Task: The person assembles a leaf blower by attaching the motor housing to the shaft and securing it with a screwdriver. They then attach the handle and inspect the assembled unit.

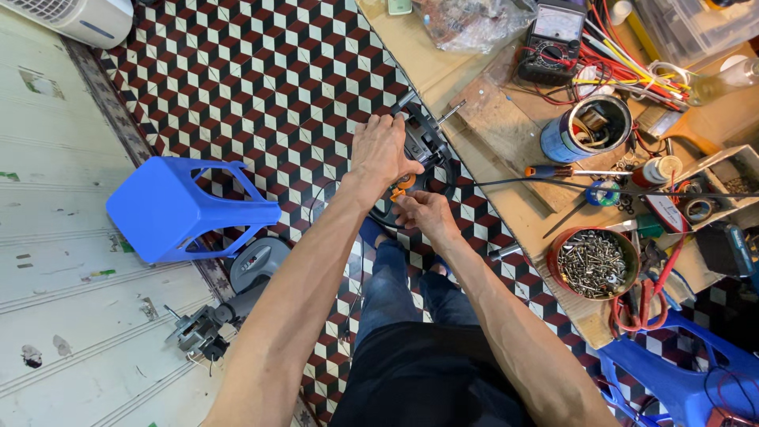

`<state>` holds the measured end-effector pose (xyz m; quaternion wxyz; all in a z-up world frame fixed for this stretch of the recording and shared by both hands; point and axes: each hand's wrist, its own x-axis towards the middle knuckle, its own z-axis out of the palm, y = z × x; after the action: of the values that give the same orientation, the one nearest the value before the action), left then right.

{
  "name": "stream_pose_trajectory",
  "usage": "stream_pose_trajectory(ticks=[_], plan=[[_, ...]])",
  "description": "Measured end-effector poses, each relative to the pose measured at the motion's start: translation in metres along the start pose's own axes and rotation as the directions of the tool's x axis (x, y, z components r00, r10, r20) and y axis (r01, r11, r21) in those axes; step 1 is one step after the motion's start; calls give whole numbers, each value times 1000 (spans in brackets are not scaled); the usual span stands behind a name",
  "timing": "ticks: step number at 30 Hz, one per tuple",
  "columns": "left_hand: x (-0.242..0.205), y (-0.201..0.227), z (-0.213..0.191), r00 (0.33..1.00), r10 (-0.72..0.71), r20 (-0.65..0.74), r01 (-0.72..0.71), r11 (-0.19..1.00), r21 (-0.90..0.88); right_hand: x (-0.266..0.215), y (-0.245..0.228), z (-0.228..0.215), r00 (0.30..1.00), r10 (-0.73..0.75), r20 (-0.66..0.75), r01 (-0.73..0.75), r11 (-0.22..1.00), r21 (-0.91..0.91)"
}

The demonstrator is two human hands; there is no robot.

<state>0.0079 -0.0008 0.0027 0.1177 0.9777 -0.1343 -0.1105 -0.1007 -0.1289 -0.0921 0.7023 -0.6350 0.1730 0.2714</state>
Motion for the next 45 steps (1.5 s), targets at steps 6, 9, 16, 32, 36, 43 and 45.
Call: stream_pose_trajectory(ticks=[6, 9, 16, 32, 36, 43, 45], plan=[[-1, -2, 4, 1000, 12, -22, -12, 1000, 10, 0, -3, 2, 1000, -16, 2, 16, 1000, 5], [0, -4, 9, 1000, 12, -27, -13, 1000, -8, -1, -3, 2, 1000, -11, 12, 11, 1000, 29], [-1, -3, 14, 998, -15, -57, 10, 996, -86, -4, -5, 3, 1000, 8, 6, -8, 1000, -22], [-111, 44, -5, 817, -530, -229, 10, 409, -912, -60, -60, -64, 957, -239, -164, 242, 970, 0], [-112, 64, 14, 849, -528, -6, 121, 207, -971, -63, -64, -82, 933, -275, -234, 277, 961, -24], [-92, 76, -3, 894, -447, -12, 165, 356, -920, -73, -70, -88, 906, -218, -363, 291, 944, 157], [-85, 72, -11, 909, -394, -134, 65, 452, -890, -70, -78, -89, 893, -169, -417, 250, 957, 148]])
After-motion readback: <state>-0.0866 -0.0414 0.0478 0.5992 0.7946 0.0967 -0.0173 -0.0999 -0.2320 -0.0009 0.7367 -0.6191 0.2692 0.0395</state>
